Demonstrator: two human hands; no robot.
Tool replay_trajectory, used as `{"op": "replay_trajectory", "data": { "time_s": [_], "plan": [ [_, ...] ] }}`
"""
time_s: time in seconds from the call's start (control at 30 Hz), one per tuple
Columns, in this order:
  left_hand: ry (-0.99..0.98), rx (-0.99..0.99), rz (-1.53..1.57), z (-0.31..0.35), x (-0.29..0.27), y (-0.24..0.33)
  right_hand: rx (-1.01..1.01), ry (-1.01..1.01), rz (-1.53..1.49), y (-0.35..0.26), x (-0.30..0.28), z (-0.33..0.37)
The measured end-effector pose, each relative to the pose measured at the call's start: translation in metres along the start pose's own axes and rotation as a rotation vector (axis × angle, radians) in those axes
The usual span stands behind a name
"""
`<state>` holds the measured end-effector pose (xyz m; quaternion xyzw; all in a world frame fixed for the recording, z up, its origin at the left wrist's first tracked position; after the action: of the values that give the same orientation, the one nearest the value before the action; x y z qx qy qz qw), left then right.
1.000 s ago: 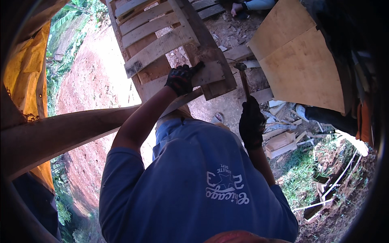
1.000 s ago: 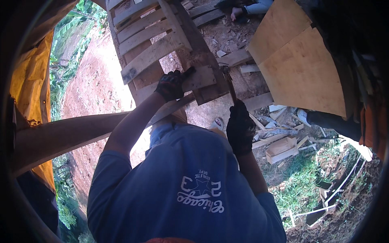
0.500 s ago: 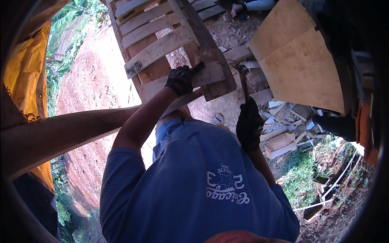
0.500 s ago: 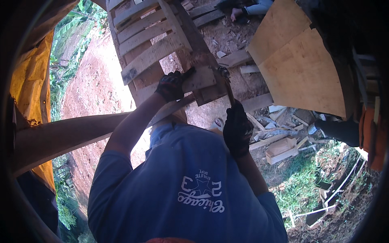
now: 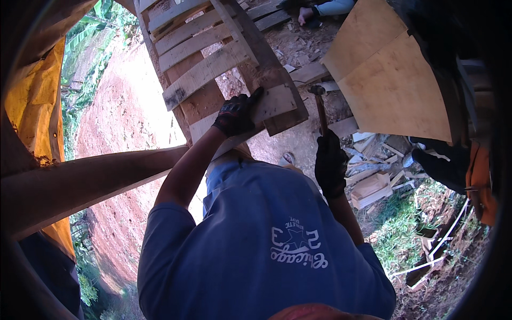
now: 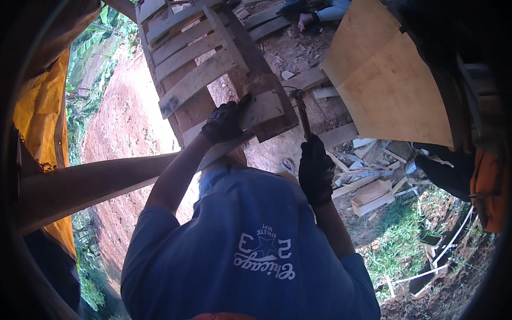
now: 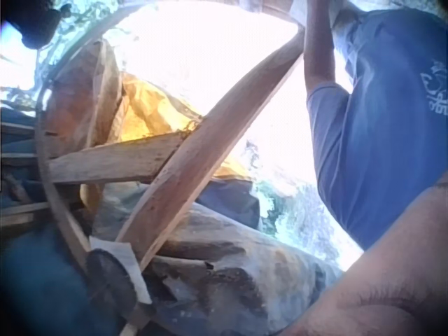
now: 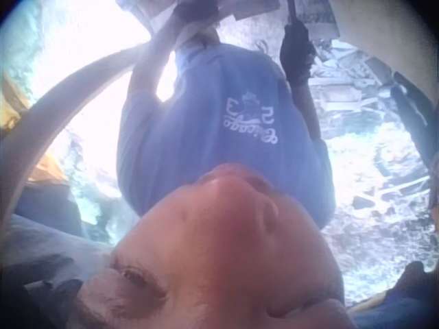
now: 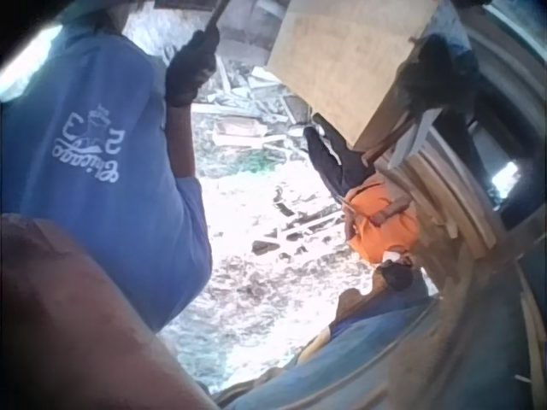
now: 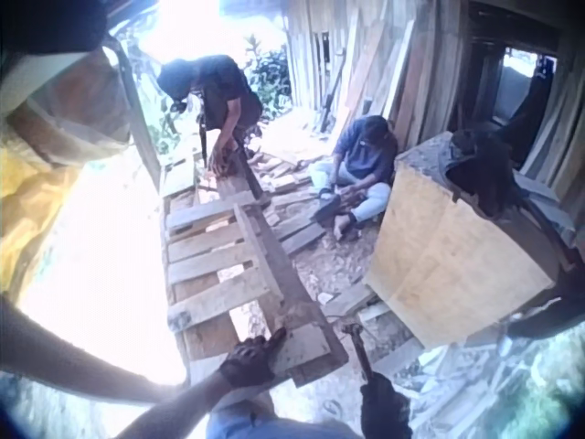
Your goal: The person assembles a wooden structure by positioning wood slats and securing them with a hammer.
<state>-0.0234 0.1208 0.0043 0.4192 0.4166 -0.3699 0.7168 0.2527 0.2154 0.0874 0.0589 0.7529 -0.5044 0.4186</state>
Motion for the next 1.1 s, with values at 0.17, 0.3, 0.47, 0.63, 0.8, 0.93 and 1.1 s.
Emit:
{"op": "replay_trajectory", "data": {
  "time_s": [0.17,0.3,0.47,0.63,0.8,0.93,1.1],
  "plan": [
    [-0.074,0.087,0.133,0.009,-0.012,0.013,0.026,-0.008,-0.069,0.017,-0.004,0.011],
    [-0.187,0.224,0.376,0.014,0.008,-0.021,0.051,-0.037,-0.089,0.024,-0.002,0.013],
    [-0.497,0.024,0.703,0.011,0.016,-0.035,0.036,-0.011,-0.035,0.029,-0.003,0.015],
    [-0.222,0.170,0.414,0.000,0.019,-0.039,0.021,0.009,-0.084,0.032,-0.004,0.017],
    [0.003,-0.034,-0.119,-0.001,0.005,0.010,0.069,-0.102,-0.024,0.044,0.009,0.021],
    [0.182,-0.058,-0.099,0.003,0.021,0.013,0.058,-0.172,0.051,0.037,0.016,0.018],
    [0.247,-0.037,-0.110,0.006,0.007,0.019,-0.203,0.025,0.254,0.013,0.012,0.014]
  ]
}}
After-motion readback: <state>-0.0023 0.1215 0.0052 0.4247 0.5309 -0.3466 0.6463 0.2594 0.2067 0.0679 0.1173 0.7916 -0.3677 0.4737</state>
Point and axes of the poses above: each hand's wrist, its own z-axis away from the middle knuckle, its own x-axis out of the palm, y = z × x, the point moved 8 cm from there along -z, towards the middle knuckle, and after that the axes turned 5 degrees about -z, right-handed, at the moved point
